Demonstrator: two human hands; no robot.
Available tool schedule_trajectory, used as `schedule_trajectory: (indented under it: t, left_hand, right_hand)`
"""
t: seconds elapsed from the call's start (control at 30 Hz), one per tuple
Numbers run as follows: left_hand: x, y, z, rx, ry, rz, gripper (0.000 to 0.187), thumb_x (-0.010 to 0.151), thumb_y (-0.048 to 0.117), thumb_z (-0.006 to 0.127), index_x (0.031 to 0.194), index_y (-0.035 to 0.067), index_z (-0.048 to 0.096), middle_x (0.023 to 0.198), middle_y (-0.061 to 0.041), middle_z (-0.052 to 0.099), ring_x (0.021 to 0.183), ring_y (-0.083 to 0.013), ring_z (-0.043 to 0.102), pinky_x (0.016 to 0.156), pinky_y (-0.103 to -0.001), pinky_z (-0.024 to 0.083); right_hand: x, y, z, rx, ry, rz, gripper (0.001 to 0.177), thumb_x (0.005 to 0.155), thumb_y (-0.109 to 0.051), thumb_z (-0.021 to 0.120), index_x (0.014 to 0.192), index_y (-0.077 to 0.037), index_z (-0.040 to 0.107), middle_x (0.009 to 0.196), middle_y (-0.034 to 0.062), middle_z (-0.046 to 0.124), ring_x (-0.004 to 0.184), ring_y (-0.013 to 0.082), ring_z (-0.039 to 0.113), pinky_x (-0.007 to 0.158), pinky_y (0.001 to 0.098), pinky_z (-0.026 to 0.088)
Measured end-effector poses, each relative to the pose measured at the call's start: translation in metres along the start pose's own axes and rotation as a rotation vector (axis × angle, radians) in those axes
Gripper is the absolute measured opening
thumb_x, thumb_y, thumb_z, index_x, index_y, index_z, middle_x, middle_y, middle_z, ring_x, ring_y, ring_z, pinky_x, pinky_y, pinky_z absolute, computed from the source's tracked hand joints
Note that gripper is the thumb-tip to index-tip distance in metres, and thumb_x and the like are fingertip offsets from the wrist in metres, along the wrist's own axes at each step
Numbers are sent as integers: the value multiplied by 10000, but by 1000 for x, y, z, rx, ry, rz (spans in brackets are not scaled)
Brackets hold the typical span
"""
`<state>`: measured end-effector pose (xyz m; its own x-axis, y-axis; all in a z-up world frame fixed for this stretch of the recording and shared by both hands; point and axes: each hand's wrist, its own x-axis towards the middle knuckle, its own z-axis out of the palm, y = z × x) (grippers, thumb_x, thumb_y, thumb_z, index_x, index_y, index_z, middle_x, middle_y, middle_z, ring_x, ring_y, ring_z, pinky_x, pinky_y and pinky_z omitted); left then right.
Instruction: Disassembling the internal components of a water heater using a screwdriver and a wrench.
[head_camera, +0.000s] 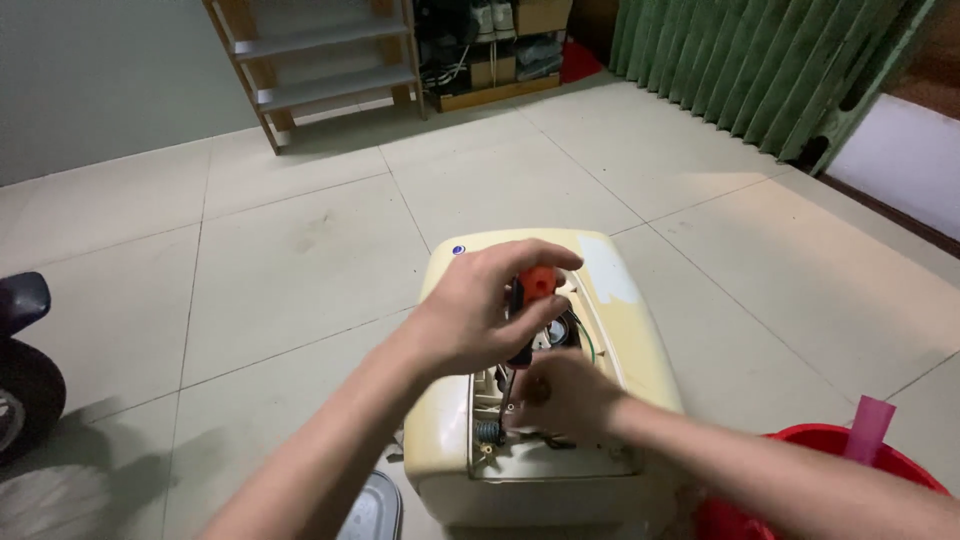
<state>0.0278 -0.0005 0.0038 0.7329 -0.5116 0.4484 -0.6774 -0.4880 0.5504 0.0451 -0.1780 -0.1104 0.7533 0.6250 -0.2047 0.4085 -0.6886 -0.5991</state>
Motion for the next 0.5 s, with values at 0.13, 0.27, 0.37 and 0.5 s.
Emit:
schedule_trajectory:
  t: [0.13,0.27,0.37,0.5]
  left_hand:
    - [-1,-16,19,-143,85,-112,236,935,256,691,1141,146,659,938,-106,745,899,-348,757,793,-476,629]
    - [-3,-25,17,-206,29,-167,175,903,252,687,1056,211,613,876,-41,719,875,-306,747,788,-452,601]
    - [-3,-3,12,-416,22,-195,157,904,185,683,1040,136,623,856,-113,696,841,-290,705,796,-458,590]
    - [1,3,18,-291,45,-264,192,882,278,711,1022,166,644,846,-120,704,821,-327,720,768,-465,581]
  right_hand:
    - [15,21,-22,492,99,-216,316,763,-64,880,1066,-54,787,966,145,786,947,333,768,827,428,626]
    - [10,14,-44,644,91,-409,219,843,62,791,1035,-39,821,939,127,811,925,236,734,832,402,596]
    - [-3,-2,-52,660,65,-462,225,886,81,716,1074,0,809,983,152,797,961,230,703,895,435,576]
    - [-5,0,-52,597,112,-458,190,872,76,734,1029,-3,806,969,159,812,950,242,736,905,436,575]
